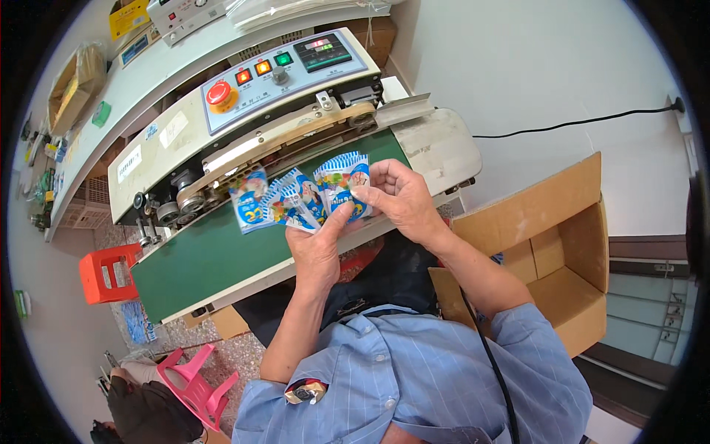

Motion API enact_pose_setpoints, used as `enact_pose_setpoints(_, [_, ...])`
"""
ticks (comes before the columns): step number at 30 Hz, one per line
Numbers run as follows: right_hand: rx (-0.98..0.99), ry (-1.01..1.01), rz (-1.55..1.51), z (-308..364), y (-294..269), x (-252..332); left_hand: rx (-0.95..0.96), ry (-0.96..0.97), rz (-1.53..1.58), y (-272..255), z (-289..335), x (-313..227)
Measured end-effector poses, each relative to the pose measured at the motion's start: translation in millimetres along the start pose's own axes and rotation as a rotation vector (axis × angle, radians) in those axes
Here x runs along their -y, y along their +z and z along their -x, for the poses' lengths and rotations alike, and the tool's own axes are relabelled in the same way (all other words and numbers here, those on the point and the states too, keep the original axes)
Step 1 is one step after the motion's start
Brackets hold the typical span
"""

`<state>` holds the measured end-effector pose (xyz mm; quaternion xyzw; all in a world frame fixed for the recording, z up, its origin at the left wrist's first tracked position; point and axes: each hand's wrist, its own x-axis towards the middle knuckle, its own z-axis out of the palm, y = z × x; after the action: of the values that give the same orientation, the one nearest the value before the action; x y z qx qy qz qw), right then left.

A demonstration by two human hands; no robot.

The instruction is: Sealing small blue toy packets using a heat-sealing machine and organizing them into a box.

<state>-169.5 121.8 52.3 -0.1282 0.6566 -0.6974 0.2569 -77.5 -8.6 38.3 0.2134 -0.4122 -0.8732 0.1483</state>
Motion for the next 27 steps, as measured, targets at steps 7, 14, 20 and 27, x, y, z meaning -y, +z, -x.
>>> enact_pose_setpoints(7, [0.125, -0.057, 0.021, -2.4, -8.5, -6.4, -0.008, -0.018, 0.059, 0.8, 3.1, -4.3])
enact_pose_setpoints(14, [0.153, -0.009, -0.15, -3.1, -12.0, -1.2, -0.055, -0.006, 0.022, -2.5, -3.9, -3.3])
enact_pose_setpoints(20, [0.034, -0.011, -0.095, -6.0, -7.7, -10.5, -0.076, -0.005, 0.053, 0.4, -1.4, -3.9])
enact_pose_setpoints(27, [-0.021, -0.08, -0.118, -8.9, -21.6, -17.3, -0.112, 0.015, 0.05, -3.3, -3.5, -7.8])
